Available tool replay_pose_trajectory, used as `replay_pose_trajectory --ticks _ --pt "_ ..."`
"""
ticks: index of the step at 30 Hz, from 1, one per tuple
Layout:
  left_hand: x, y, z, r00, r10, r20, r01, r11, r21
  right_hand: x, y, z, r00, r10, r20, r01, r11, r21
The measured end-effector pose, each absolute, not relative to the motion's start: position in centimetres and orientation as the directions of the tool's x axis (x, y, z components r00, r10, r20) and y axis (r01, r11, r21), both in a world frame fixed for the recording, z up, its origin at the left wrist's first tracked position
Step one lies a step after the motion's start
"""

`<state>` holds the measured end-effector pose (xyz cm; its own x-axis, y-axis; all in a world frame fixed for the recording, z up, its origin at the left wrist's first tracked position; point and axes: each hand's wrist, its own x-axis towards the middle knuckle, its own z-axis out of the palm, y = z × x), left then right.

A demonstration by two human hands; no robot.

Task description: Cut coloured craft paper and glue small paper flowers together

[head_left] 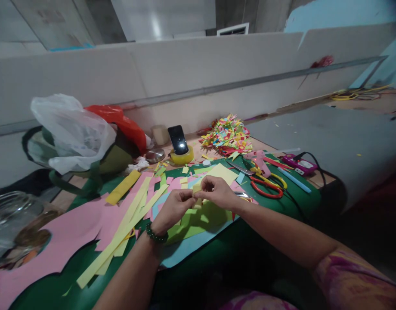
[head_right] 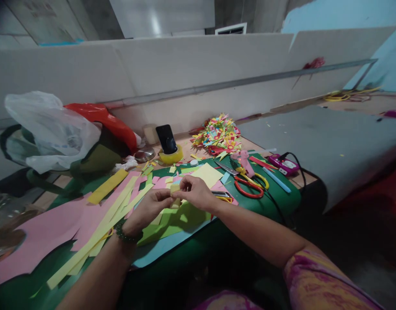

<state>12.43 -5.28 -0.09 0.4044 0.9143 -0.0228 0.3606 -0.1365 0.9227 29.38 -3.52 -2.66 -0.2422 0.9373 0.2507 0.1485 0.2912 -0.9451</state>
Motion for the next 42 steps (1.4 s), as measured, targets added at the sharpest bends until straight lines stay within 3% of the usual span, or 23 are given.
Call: replay_pose_trajectory --ticks 5,13,18,25,33,36,39,42 --pt "12.6 -5.5 0.2 0.405 0.913 -0.037 0.385 -0.134 0.913 29.5 -3.5 -2.4 -0.216 0.935 0.28 0.0 0.287 -0.958" --pt "12.7 -5.4 0.0 0.38 0.925 -0.003 0.401 -0.162 0.901 29.5 -3.6 -2.6 -0.215 0.93 0.298 -0.054 0.293 -0.955" --pt "12.6 -5.1 -0.1 0.313 0.947 0.073 0.417 -0.206 0.885 29.6 -3.8 -2.2 -0.263 0.911 0.318 -0.001 0.33 -0.944" --pt "12.7 -5.4 0.4 0.165 0.983 0.082 0.2 -0.115 0.973 29.2 -4.0 -2.6 -0.42 0.893 0.163 0.066 0.209 -0.976" --pt "13.0 -5.4 -0.1 0.119 0.991 0.066 0.072 -0.075 0.995 28.7 -3.9 -3.5 -0.382 0.893 0.238 0.097 0.294 -0.951" --pt "12.8 -5.3 -0.2 0.114 0.99 0.085 0.072 -0.094 0.993 29.1 -4.1 -2.8 -0.41 0.886 0.216 0.204 0.32 -0.925" --pt "12.2 -4.9 -0.2 0.06 0.995 0.081 0.073 -0.085 0.994 30.4 -4.6 -1.2 -0.417 0.894 0.165 0.551 0.393 -0.736" --pt "11.3 -4.4 -0.3 -0.023 0.998 0.056 0.073 -0.055 0.996 32.0 -5.3 0.2 -0.34 0.938 0.073 0.886 0.345 -0.31"
